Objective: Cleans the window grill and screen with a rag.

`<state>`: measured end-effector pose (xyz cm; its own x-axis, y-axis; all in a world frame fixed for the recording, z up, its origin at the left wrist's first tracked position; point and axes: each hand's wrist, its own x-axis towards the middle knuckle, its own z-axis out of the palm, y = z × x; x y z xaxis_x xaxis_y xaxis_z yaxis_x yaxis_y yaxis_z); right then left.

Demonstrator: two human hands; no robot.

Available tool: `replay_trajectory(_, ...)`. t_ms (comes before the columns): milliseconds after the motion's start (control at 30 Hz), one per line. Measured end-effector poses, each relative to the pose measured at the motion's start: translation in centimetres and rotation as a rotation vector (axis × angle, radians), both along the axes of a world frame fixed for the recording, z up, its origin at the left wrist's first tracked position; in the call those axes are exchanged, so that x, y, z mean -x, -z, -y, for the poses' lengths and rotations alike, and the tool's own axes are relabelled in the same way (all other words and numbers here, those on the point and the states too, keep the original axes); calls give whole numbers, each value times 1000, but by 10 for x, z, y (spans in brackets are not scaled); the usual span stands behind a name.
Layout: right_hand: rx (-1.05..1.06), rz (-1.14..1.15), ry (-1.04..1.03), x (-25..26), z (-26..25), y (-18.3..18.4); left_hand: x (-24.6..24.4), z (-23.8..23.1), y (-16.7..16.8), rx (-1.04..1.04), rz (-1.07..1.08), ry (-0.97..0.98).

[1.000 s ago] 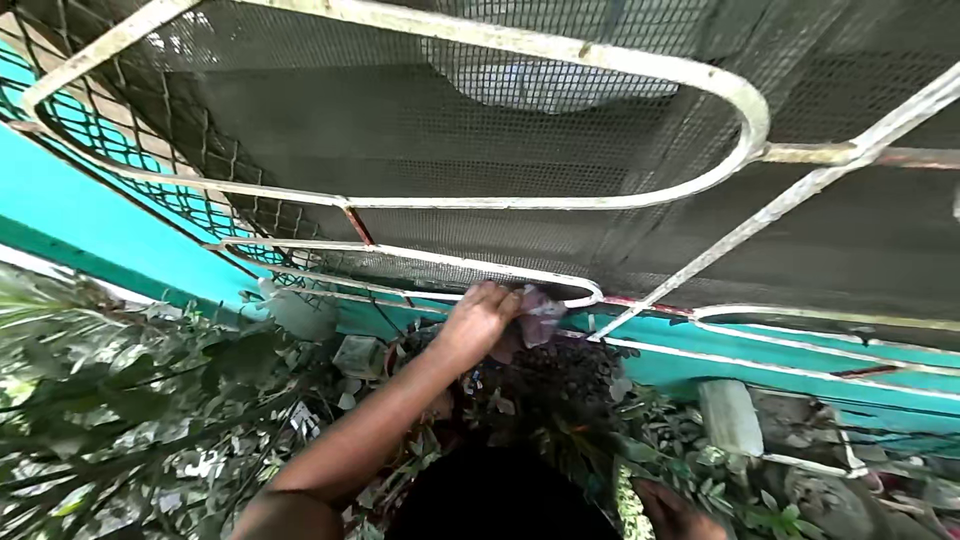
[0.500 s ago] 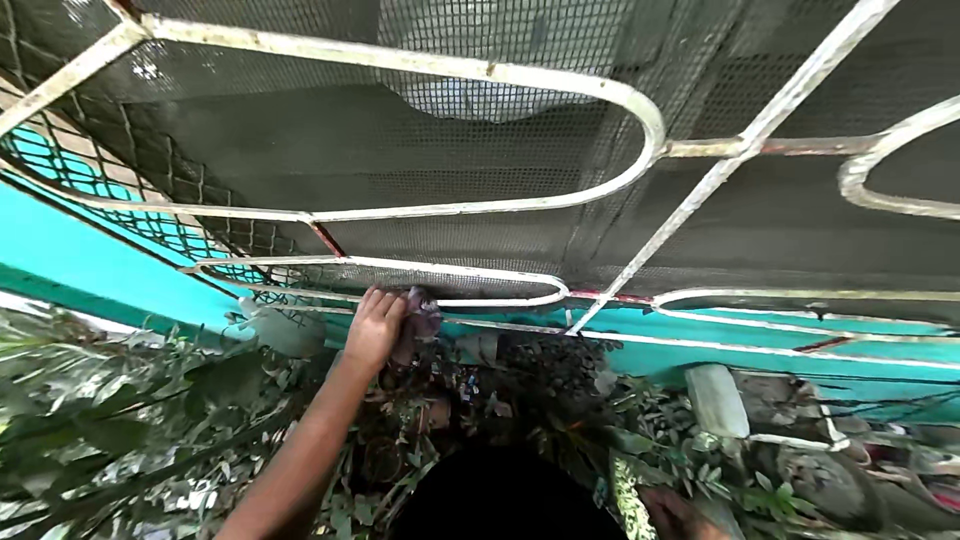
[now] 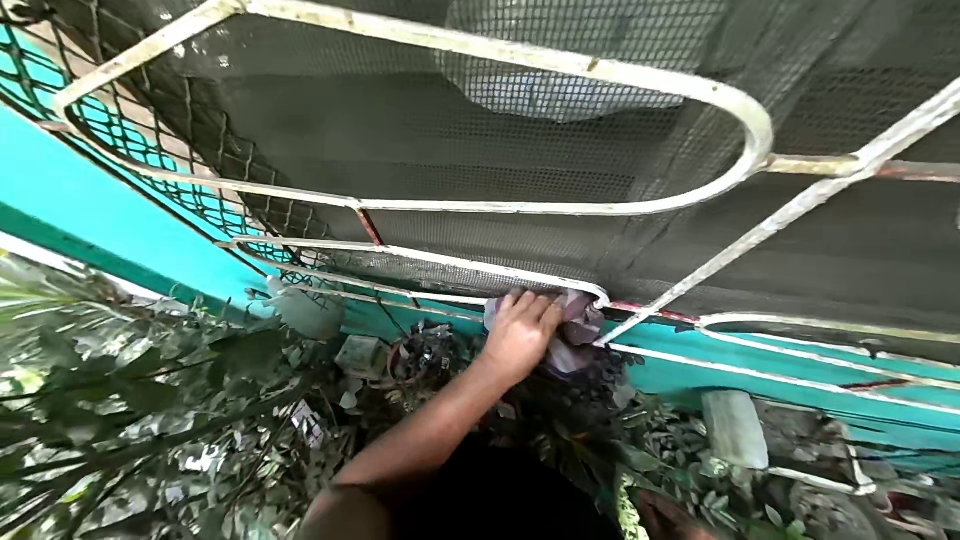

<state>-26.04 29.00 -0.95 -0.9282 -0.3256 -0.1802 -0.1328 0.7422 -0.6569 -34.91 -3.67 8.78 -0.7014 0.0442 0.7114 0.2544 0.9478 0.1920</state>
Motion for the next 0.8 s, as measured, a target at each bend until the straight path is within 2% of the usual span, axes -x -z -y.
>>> replay_trajectory(100, -25, 46, -19, 3, 2, -4, -17, 37, 2, 49, 42, -3)
replay_trajectory(367, -50, 23, -32, 7, -16, 3, -83, 171, 12, 236, 127, -152)
replay_trajectory(633, -66, 64, -29, 7, -13, 2, -72, 161, 38, 252, -117, -252)
replay_trajectory(800, -56, 36, -82, 10, -3, -4, -49, 122, 44, 142, -199, -224)
